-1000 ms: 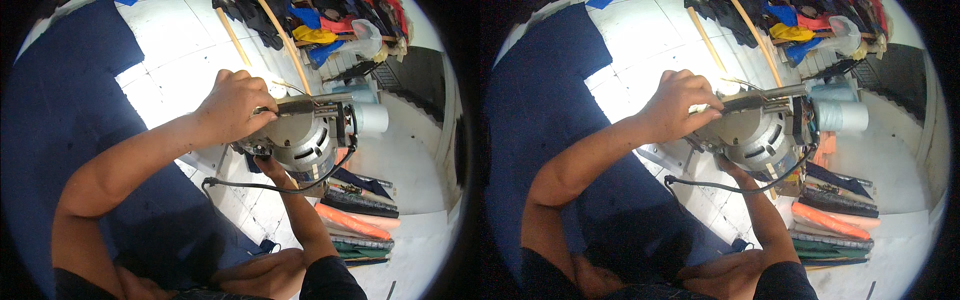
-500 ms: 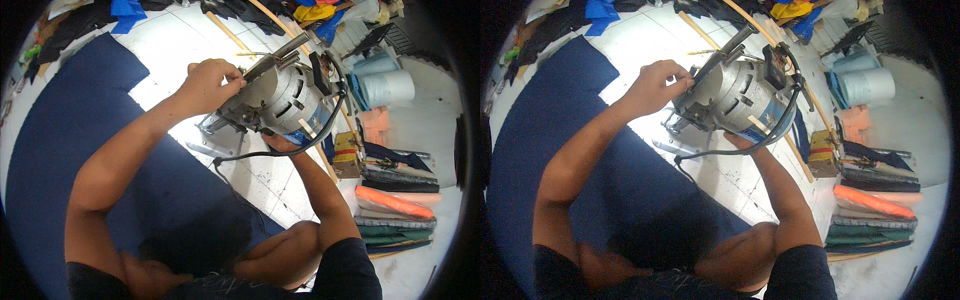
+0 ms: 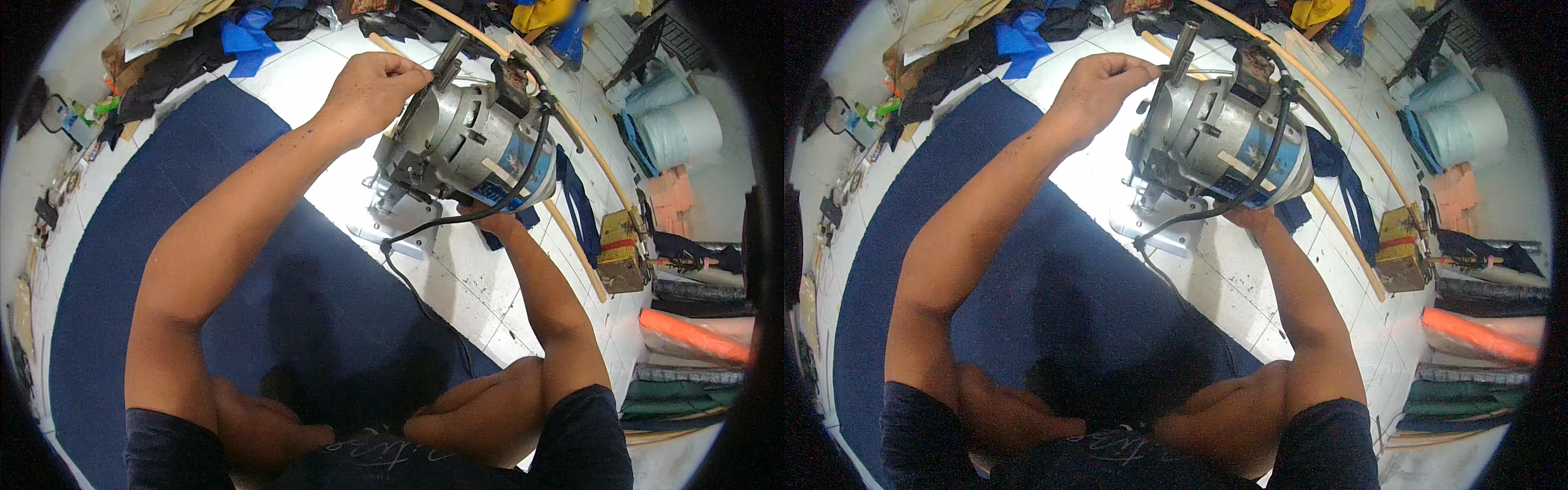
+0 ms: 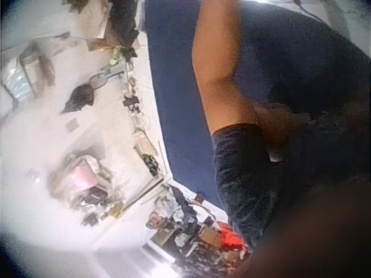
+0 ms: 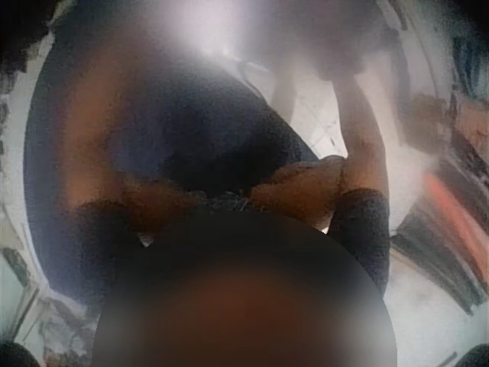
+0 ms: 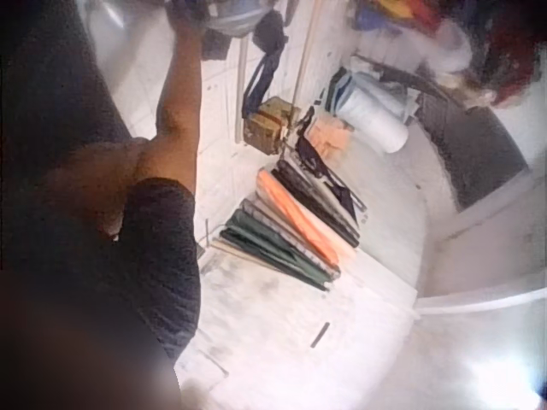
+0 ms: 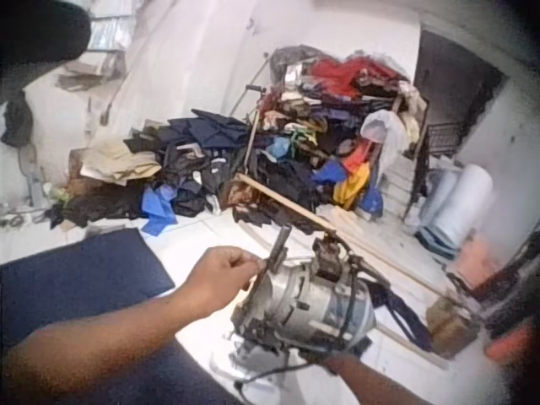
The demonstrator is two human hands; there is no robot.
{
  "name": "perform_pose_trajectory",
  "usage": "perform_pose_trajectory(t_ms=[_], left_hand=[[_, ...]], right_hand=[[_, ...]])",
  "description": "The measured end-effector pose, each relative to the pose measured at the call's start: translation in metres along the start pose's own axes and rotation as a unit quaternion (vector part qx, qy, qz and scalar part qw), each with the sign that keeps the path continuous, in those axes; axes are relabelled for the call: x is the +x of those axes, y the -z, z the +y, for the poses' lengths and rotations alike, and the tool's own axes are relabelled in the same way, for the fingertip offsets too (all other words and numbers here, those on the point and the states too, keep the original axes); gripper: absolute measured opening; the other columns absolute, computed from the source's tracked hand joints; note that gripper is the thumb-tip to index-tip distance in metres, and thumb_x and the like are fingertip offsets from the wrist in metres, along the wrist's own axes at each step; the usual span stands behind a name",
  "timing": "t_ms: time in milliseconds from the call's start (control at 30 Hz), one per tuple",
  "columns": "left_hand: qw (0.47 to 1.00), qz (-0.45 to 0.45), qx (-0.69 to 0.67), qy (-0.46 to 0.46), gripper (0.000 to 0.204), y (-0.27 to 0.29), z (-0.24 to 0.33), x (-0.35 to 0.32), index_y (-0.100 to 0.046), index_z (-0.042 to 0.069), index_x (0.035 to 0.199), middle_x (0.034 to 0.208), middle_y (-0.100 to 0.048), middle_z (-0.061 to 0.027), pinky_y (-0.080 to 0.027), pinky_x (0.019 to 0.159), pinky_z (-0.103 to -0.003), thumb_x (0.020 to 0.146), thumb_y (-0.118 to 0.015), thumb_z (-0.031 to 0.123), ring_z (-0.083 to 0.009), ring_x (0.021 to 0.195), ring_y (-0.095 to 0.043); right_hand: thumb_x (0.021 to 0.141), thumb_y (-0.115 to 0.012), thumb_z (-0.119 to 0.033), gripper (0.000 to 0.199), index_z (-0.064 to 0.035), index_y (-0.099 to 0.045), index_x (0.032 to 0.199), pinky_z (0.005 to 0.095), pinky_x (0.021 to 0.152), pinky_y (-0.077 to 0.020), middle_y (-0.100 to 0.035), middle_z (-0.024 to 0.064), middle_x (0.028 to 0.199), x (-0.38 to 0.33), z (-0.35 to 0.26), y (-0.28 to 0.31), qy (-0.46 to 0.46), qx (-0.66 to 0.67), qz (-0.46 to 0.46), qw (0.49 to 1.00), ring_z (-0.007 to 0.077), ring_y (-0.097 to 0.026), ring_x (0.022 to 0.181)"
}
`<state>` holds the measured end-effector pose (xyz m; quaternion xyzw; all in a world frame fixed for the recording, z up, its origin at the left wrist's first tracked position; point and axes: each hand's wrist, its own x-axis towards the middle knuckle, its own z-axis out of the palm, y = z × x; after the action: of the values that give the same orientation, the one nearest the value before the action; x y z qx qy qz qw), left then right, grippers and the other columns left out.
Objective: The person uses an electric fabric cutting machine to cut a large piece of blue fabric on the floor. They guide the machine along the material, then remove and set aside the cut strips.
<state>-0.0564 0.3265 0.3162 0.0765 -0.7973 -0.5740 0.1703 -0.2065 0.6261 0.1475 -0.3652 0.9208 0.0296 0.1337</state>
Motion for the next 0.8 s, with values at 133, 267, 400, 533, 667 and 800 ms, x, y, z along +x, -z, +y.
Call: perform_pose_trajectory(t_ms=[133,267,400,533,667,800], left_hand=[[1.000,-0.014,-0.012,-0.019,0.030,0.004,0.014,0.011,-0.074,0.001,0.104,0.098,-0.072,-0.0108,-0.045,0.085,-0.029,0.088,-0.068,0.026,-0.0162,0.091,-0.063],[0.998,-0.048,-0.007,0.034,0.028,0.011,0.020,0.016,-0.075,0.002,0.100,0.099,-0.072,-0.0098,-0.043,0.086,-0.031,0.085,-0.070,0.024,-0.0173,0.094,-0.062],[0.997,-0.018,-0.042,0.059,0.026,0.012,0.016,0.010,-0.075,0.003,0.101,0.101,-0.072,-0.0100,-0.041,0.092,-0.033,0.085,-0.070,0.023,-0.0187,0.100,-0.060],[0.995,0.011,-0.078,0.054,0.029,-0.001,0.026,0.001,-0.073,0.002,0.105,0.103,-0.071,-0.0127,-0.040,0.098,-0.035,0.086,-0.069,0.023,-0.0208,0.102,-0.060],[0.997,0.026,-0.045,0.049,0.029,0.000,0.024,-0.007,-0.073,0.003,0.107,0.103,-0.070,-0.0127,-0.042,0.094,-0.035,0.087,-0.068,0.025,-0.0206,0.098,-0.061],[0.998,0.029,-0.030,0.036,0.031,0.005,0.013,-0.008,-0.073,0.005,0.109,0.102,-0.070,-0.0100,-0.045,0.087,-0.032,0.089,-0.067,0.027,-0.0179,0.093,-0.061]], right_hand=[[0.087,-0.058,-0.035,0.046,-0.0127,-0.058,0.127,0.0429,0.104,-0.0429,-0.060,0.0134,0.127,0.003,0.028,-0.017,0.140,0.009,0.131,0.982,0.0326,-0.054,0.119],[0.094,-0.045,-0.055,0.061,-0.0194,-0.045,0.143,0.0464,0.114,-0.0321,-0.046,0.0101,0.146,0.005,0.021,-0.014,0.093,0.126,0.003,0.988,0.0319,-0.041,0.135],[0.098,-0.033,-0.058,0.066,-0.0177,-0.036,0.150,0.0485,0.118,-0.0281,-0.039,0.0103,0.153,0.017,0.009,-0.016,0.135,0.171,-0.036,0.975,0.0320,-0.036,0.140],[0.099,-0.027,-0.058,0.068,-0.0149,-0.035,0.150,0.0501,0.119,-0.0274,-0.038,0.0106,0.153,0.024,0.054,-0.040,0.088,0.853,-0.124,0.499,0.0320,-0.036,0.140],[0.099,-0.027,-0.059,0.068,-0.0131,-0.037,0.149,0.0542,0.116,-0.0304,-0.041,0.0121,0.151,0.025,0.044,-0.037,0.148,0.665,-0.118,0.723,0.0342,-0.037,0.138],[0.096,-0.039,-0.057,0.066,-0.0124,-0.042,0.145,0.0587,0.112,-0.0347,-0.046,0.0131,0.146,0.021,0.022,-0.023,0.016,0.892,-0.176,0.415,0.0361,-0.042,0.134]])
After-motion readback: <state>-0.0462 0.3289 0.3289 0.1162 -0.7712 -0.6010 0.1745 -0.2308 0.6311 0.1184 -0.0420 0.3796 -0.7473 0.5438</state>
